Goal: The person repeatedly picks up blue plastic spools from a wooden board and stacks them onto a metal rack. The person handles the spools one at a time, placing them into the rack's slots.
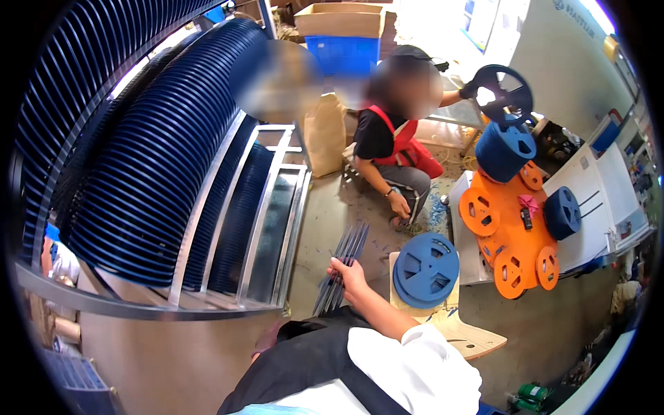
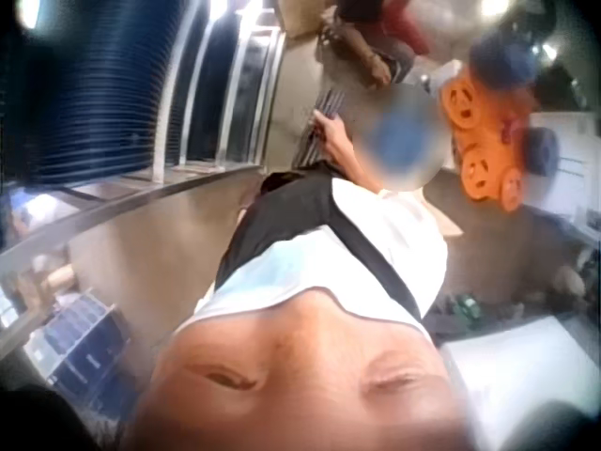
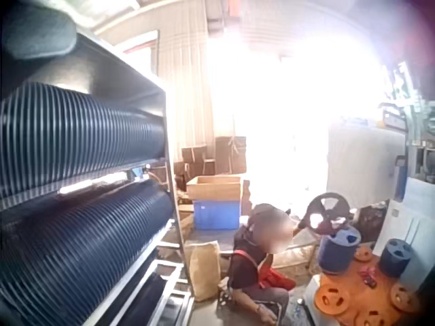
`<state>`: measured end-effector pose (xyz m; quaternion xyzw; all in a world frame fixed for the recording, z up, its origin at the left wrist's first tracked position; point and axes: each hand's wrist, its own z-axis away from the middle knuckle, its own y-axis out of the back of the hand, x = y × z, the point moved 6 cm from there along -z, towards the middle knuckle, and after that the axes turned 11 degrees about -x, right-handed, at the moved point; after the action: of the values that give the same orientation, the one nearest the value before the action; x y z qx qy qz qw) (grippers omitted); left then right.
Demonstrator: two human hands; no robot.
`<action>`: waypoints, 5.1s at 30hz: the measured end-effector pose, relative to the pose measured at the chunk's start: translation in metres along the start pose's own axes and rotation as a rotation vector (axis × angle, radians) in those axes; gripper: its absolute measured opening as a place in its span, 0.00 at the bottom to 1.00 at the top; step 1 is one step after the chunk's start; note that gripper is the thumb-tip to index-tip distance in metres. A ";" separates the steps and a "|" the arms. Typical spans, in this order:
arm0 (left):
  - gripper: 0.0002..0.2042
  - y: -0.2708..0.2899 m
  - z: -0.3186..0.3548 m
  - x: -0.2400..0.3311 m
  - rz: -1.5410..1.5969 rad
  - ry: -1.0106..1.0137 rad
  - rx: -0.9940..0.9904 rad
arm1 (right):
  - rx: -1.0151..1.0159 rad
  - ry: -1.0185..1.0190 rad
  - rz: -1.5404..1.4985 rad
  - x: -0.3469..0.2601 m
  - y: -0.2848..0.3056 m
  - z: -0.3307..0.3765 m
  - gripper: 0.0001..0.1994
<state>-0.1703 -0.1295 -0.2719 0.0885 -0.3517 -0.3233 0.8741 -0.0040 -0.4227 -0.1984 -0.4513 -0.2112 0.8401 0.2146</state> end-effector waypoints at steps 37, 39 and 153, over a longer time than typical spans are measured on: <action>0.21 0.100 0.028 0.126 0.249 -0.328 1.071 | -0.539 0.029 -0.054 -0.093 -0.100 -0.010 0.22; 0.21 0.101 0.024 0.146 0.230 -0.402 1.019 | -0.491 0.024 -0.030 -0.101 -0.094 -0.009 0.23; 0.36 0.057 0.007 0.295 1.558 -0.901 -0.835 | 0.011 0.266 0.229 -0.133 0.029 0.013 0.32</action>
<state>0.0139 -0.2702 -0.0800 -0.6136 -0.4689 0.2404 0.5880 0.0471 -0.5217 -0.1185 -0.5784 -0.1233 0.7931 0.1460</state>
